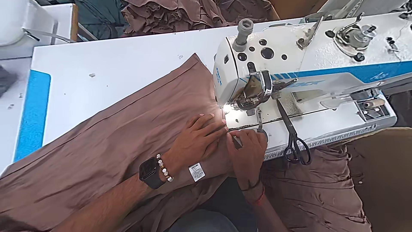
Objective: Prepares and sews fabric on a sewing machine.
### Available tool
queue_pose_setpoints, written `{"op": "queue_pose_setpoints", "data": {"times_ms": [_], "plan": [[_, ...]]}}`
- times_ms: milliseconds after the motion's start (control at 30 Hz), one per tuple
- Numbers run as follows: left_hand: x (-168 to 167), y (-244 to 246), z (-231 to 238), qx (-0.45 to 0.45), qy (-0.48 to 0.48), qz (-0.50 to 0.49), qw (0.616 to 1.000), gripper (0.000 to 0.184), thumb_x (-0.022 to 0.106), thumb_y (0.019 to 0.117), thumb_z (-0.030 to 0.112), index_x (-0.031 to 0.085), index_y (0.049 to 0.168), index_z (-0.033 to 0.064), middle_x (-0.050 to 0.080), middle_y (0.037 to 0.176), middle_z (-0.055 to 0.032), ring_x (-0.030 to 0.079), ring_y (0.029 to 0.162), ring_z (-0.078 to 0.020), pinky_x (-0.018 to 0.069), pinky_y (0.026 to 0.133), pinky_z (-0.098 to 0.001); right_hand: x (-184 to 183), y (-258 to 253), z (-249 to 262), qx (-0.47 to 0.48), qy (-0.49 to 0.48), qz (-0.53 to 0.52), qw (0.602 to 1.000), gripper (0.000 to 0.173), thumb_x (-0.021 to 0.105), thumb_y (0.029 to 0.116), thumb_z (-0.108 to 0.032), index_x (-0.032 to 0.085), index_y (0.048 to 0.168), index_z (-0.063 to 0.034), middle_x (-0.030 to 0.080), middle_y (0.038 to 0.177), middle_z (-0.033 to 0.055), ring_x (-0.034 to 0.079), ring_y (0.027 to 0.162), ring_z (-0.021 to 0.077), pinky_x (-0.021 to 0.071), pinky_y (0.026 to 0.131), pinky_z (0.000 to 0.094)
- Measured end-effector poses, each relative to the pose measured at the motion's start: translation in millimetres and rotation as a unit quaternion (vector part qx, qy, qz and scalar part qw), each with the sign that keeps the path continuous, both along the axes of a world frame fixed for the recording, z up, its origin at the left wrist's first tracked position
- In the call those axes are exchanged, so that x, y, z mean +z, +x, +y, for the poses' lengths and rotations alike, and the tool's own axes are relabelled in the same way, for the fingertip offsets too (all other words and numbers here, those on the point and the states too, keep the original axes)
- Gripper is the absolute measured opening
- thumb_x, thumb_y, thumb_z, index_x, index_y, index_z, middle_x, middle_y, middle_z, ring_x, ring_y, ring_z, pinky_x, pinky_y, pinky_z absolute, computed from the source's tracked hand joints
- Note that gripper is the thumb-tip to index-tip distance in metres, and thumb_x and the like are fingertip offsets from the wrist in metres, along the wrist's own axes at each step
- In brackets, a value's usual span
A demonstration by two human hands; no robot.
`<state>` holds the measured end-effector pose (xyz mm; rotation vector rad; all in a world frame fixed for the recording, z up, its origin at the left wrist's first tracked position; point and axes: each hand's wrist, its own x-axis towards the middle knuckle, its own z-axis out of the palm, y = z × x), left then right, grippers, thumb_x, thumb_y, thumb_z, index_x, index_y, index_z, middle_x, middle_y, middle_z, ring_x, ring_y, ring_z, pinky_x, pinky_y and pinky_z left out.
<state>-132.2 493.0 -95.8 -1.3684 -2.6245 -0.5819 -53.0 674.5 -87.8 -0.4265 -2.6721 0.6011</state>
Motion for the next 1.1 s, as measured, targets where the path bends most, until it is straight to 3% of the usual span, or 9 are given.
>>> {"op": "queue_pose_setpoints", "data": {"times_ms": [67,133,200,300,433,633,833,967,1100], "plan": [[0,0,0,0.011,-0.003,0.002,1.0,0.042,0.043,0.106,0.034,0.06,0.144,0.0313,0.056,0.151,0.0114,0.041,0.146,-0.0207,0.032,0.118,-0.0472,-3,-1,-6,0.019,0.04,0.036,0.998,0.015,0.068,0.0904,-0.032,0.076,0.088,-0.0195,0.069,0.091,0.0001,0.064,0.092,0.0217,0.0494,0.077,0.0404],[0,0,1,0.016,-0.002,0.001,1.0,0.042,0.043,0.1056,0.035,0.06,0.144,0.0301,0.057,0.15,0.0117,0.042,0.145,-0.0203,0.0325,0.117,-0.0471,-3,5,-6,0.049,0.08,0.056,0.994,0.016,0.066,0.0937,-0.026,0.077,0.091,-0.014,0.07,0.087,0.0039,0.068,0.079,0.0186,0.0551,0.065,0.0324],[1,-1,2,0.02,-0.009,0.001,1.0,0.042,0.043,0.1057,0.036,0.06,0.144,0.0301,0.056,0.15,0.0122,0.042,0.145,-0.0201,0.0321,0.117,-0.0469,0,16,-1,0.085,0.086,0.044,0.992,0.02,0.063,0.098,-0.023,0.08,0.101,-0.0117,0.067,0.077,0.0033,0.064,0.062,0.0148,0.0499,0.05,0.0289],[1,-2,1,0.005,0.005,-0.01,1.0,0.039,0.044,0.1055,0.035,0.063,0.14,0.0291,0.057,0.149,0.0096,0.044,0.143,-0.0204,0.0348,0.115,-0.0454,-2,31,2,0.126,0.093,0.019,0.987,0.029,0.058,0.0999,-0.019,0.079,0.117,-0.0098,0.065,0.065,0.0016,0.058,0.049,0.0142,0.0426,0.04,0.03],[1,-8,-3,-0.029,0.007,-0.012,0.999,0.036,0.045,0.105,0.033,0.067,0.134,0.0342,0.056,0.15,0.0082,0.043,0.145,-0.0215,0.0346,0.115,-0.0471,5,36,-1,0.135,0.13,-0.02,0.982,0.035,0.054,0.0982,-0.019,0.076,0.124,-0.0103,0.06,0.059,-0.0001,0.053,0.043,0.0152,0.0385,0.037,0.0311],[2,-15,1,-0.005,-0.014,0.0,1.0,0.039,0.044,0.1049,0.034,0.063,0.139,0.0352,0.054,0.152,0.0085,0.041,0.145,-0.0223,0.0333,0.115,-0.0485,8,22,2,0.136,0.142,-0.038,0.98,0.038,0.052,0.0998,-0.022,0.074,0.129,-0.0128,0.058,0.056,0.0,0.052,0.042,0.0161,0.0379,0.037,0.0319],[2,-51,0,0.001,-0.004,0.044,0.999,0.035,0.047,0.1037,0.036,0.072,0.128,0.0326,0.065,0.131,0.0017,0.05,0.132,-0.025,0.0357,0.109,-0.0478,12,-17,0,0.119,0.165,-0.062,0.977,0.037,0.05,0.101,-0.027,0.074,0.128,-0.0175,0.059,0.056,0.0007,0.055,0.043,0.0195,0.0392,0.038,0.0346],[9,-88,-9,-0.074,0.001,0.078,0.994,0.031,0.052,0.101,0.036,0.079,0.111,0.0266,0.071,0.123,-0.0004,0.053,0.13,-0.0297,0.0358,0.108,-0.0524,12,-37,-4,0.108,0.18,-0.044,0.977,0.037,0.048,0.1012,-0.027,0.077,0.123,-0.0174,0.056,0.052,0.0006,0.054,0.042,0.0205,0.0374,0.038,0.0354],[16,-122,-14,-0.122,-0.031,0.106,0.986,0.03,0.052,0.1007,0.04,0.079,0.108,0.029,0.069,0.127,-0.0014,0.052,0.132,-0.0308,0.0351,0.109,-0.0548,13,-51,-12,0.087,0.202,-0.054,0.974,0.033,0.049,0.1019,-0.031,0.078,0.108,-0.0177,0.057,0.053,0.002,0.059,0.046,0.0219,0.0397,0.04,0.0357]]}}
